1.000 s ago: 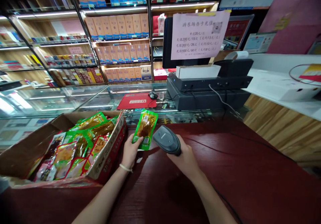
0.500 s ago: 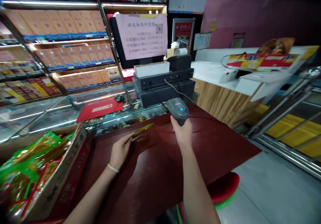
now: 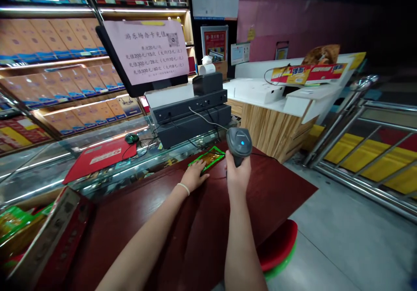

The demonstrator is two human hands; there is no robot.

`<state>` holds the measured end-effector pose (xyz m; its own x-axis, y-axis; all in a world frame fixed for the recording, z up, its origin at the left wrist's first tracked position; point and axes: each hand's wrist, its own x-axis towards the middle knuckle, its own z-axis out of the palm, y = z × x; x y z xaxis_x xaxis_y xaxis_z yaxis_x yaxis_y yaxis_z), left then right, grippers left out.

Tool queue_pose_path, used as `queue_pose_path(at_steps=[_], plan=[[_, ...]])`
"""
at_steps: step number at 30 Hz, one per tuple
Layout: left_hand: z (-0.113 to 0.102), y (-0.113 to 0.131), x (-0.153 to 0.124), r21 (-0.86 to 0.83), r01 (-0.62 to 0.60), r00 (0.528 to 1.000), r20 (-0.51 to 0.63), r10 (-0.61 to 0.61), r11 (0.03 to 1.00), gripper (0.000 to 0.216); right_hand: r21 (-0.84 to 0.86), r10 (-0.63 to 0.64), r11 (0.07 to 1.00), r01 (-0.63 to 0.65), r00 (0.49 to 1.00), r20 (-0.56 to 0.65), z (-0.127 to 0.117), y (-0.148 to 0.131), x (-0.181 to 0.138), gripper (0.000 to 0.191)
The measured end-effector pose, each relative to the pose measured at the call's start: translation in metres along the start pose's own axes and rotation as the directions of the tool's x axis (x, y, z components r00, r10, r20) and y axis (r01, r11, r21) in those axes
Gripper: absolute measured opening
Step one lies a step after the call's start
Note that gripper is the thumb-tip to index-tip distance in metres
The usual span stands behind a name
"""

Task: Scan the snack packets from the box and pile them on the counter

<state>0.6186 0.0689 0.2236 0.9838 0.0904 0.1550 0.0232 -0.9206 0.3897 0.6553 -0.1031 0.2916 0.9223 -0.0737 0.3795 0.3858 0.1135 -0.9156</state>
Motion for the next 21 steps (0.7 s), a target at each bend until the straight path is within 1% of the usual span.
queue_pose_path(at_steps=[1,3,5,7,8,10,12,14,16,19,21], plan=[[-0.002,0.002,-0.001,0.018,0.007,1.0,-0.013,-0.007,1.0,0.067,0.04,0.021,0.999,-0.02,1.0,-0.018,0.003,0.0,-0.001,0.034],[-0.009,0.003,-0.009,0.021,0.006,0.997,-0.078,-0.004,1.0,0.072,0.127,0.061,0.99,-0.056,0.998,-0.033,0.009,-0.003,-0.004,0.034],[-0.021,0.004,-0.023,-0.013,-0.011,0.986,-0.169,0.009,1.0,0.065,0.205,0.062,0.977,-0.057,0.998,-0.018,0.014,-0.009,-0.007,0.035],[-0.04,0.006,-0.041,-0.072,-0.02,0.966,-0.259,0.001,0.997,0.054,0.276,0.058,0.959,-0.055,0.998,0.0,0.019,-0.017,-0.012,0.037],[-0.053,0.008,-0.052,-0.11,-0.018,0.953,-0.302,-0.016,0.994,0.05,0.3,0.063,0.951,-0.07,0.997,0.033,0.021,-0.022,-0.015,0.036],[-0.082,0.014,-0.079,-0.193,-0.006,0.919,-0.387,-0.07,0.981,0.045,0.328,0.098,0.933,-0.147,0.982,0.161,0.026,-0.03,-0.023,0.028],[-0.116,0.022,-0.111,-0.254,0.003,0.876,-0.466,-0.125,0.967,0.042,0.29,0.072,0.942,-0.172,0.943,0.323,0.033,-0.037,-0.034,0.019],[-0.15,0.028,-0.148,-0.273,0.006,0.835,-0.528,-0.155,0.962,0.038,0.26,0.055,0.95,-0.173,0.912,0.406,0.044,-0.042,-0.048,0.021],[-0.181,0.031,-0.187,-0.237,0.025,0.802,-0.575,-0.161,0.971,0.035,0.232,0.057,0.952,-0.198,0.863,0.502,0.058,-0.046,-0.064,0.026],[-0.22,0.022,-0.245,-0.138,0.111,0.765,-0.62,-0.173,0.984,0.031,0.172,0.032,0.967,-0.189,0.757,0.653,0.079,-0.055,-0.093,0.032],[-0.241,0.004,-0.281,-0.087,0.207,0.731,-0.648,-0.213,0.974,0.031,0.119,0.022,0.98,-0.158,0.685,0.728,0.092,-0.064,-0.113,0.035]])
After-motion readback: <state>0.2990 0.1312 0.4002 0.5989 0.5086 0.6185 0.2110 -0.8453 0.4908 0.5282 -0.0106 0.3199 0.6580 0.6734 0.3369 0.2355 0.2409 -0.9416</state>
